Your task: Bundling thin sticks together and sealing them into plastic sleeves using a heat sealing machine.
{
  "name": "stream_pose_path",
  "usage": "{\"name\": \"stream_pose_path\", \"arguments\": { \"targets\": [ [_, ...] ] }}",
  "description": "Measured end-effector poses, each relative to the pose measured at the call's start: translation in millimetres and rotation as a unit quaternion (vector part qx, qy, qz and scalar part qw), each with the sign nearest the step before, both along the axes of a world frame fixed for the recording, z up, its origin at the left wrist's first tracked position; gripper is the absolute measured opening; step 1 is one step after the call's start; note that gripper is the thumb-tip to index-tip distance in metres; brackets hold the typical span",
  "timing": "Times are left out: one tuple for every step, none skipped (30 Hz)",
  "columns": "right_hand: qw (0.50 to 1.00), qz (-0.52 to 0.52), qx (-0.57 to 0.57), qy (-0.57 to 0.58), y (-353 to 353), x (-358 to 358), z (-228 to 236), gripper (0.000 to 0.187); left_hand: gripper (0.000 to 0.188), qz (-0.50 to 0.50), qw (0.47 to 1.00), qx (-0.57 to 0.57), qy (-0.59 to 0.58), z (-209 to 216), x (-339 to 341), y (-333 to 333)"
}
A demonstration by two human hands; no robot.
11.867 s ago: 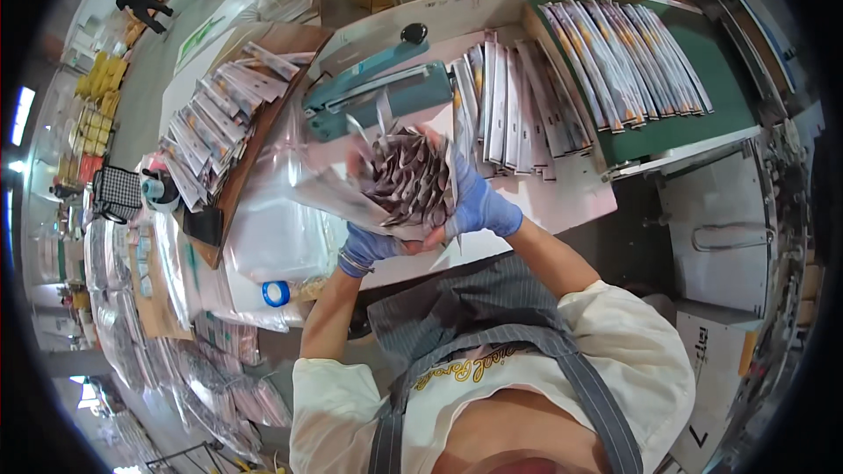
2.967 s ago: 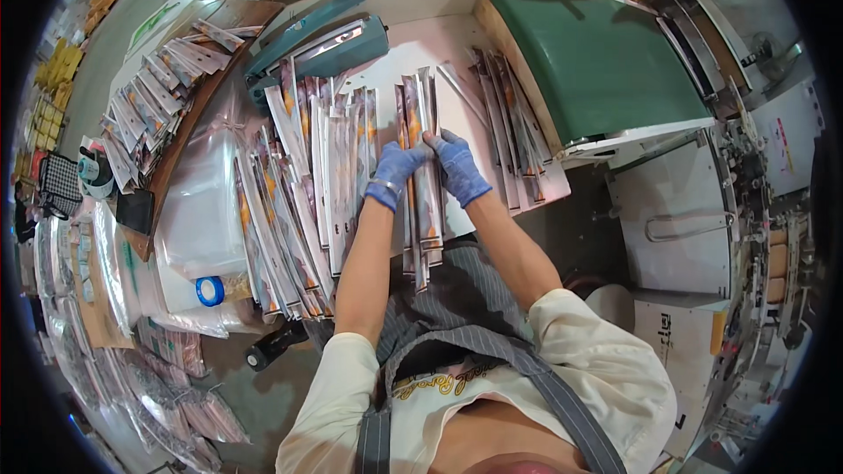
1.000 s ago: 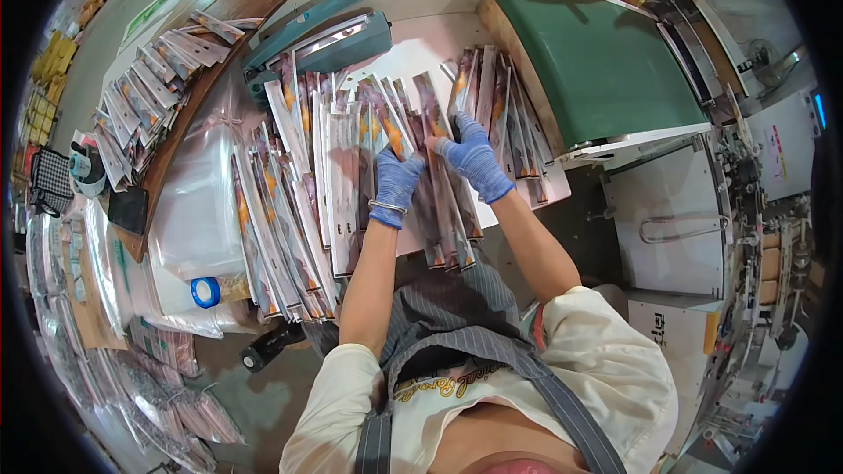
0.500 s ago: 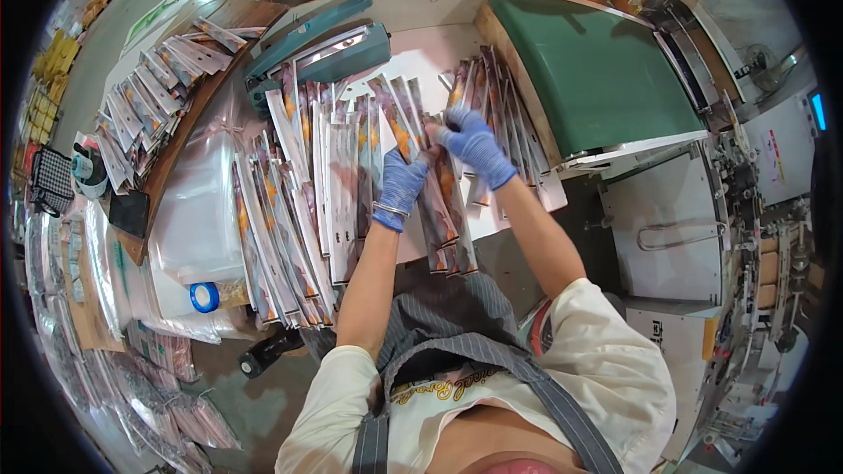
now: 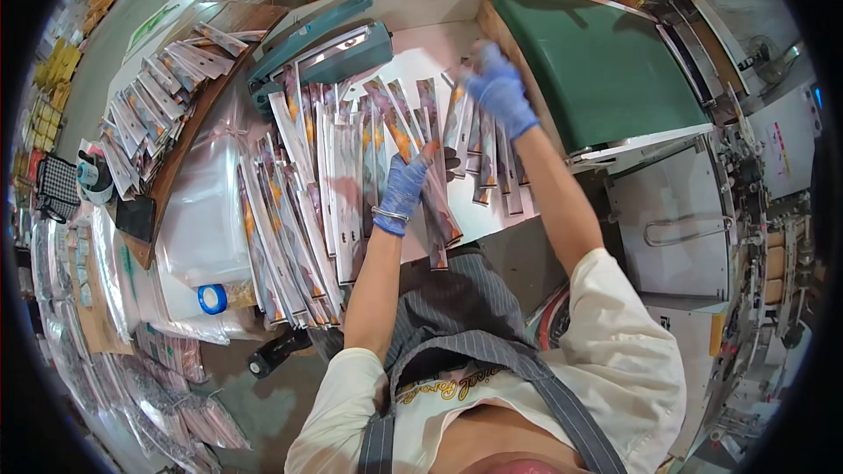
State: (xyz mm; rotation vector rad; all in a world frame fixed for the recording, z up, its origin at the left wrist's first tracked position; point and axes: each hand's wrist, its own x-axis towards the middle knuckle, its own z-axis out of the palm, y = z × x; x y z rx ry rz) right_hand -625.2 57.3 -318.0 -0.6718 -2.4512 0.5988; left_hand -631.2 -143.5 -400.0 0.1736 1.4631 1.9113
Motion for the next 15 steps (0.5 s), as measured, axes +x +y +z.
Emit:
{"name": "stream_pose_path", "arguments": {
  "targets": [
    [0.967,0.127,-0.222,0.011,-11,4,-15,0.038,0.033,0.016,0.999,0.022,-0.029,-5,3,3],
    [0.935,0.192,-0.294,0.049,-33,7,-31,0.038,0.035,0.025,0.998,0.049,-0.014,-7,3,6],
    [0.893,0.25,-0.363,0.088,-51,14,-41,0.038,0.035,0.027,0.998,0.05,-0.014,-12,2,5],
    [0.894,0.213,-0.39,0.058,-57,17,-46,0.037,0.036,0.012,0.998,0.054,-0.032,-16,1,1],
    [0.893,0.217,-0.391,0.058,-50,14,-45,0.037,0.038,-0.002,0.997,0.059,-0.05,-21,1,-1],
    [0.877,0.223,-0.413,0.101,-33,14,-40,0.037,0.038,-0.005,0.997,0.056,-0.052,-17,1,0],
    [0.86,0.226,-0.434,0.144,-13,16,-34,0.036,0.033,-0.022,0.999,0.049,-0.013,-9,2,2],
    [0.848,0.205,-0.471,0.133,4,13,-16,0.032,0.029,-0.033,0.998,0.039,0.027,-5,1,0],
    [0.834,0.187,-0.506,0.12,19,10,2,0.029,0.029,-0.032,0.998,0.038,0.028,-12,-2,-4],
    [0.833,0.19,-0.506,0.12,27,6,8,0.029,0.035,-0.038,0.997,0.065,0.029,-21,-6,-6],
    [0.972,0.056,-0.199,0.111,34,3,13,0.028,0.043,-0.044,0.994,0.093,0.03,-30,-9,-8],
    [0.983,-0.09,0.137,0.088,42,2,15,0.029,0.044,-0.049,0.993,0.104,0.011,-28,-8,-5],
    [0.995,-0.01,-0.005,0.101,21,4,13,0.035,0.044,-0.038,0.994,0.105,0.012,-22,-9,-8],
    [0.981,0.071,-0.146,0.108,-4,8,9,0.041,0.041,-0.038,0.998,0.015,0.049,-15,-9,-11],
    [0.95,0.175,-0.214,0.147,6,15,-24,0.054,0.039,-0.058,0.992,-0.065,0.087,1,-1,4]
  ]
}}
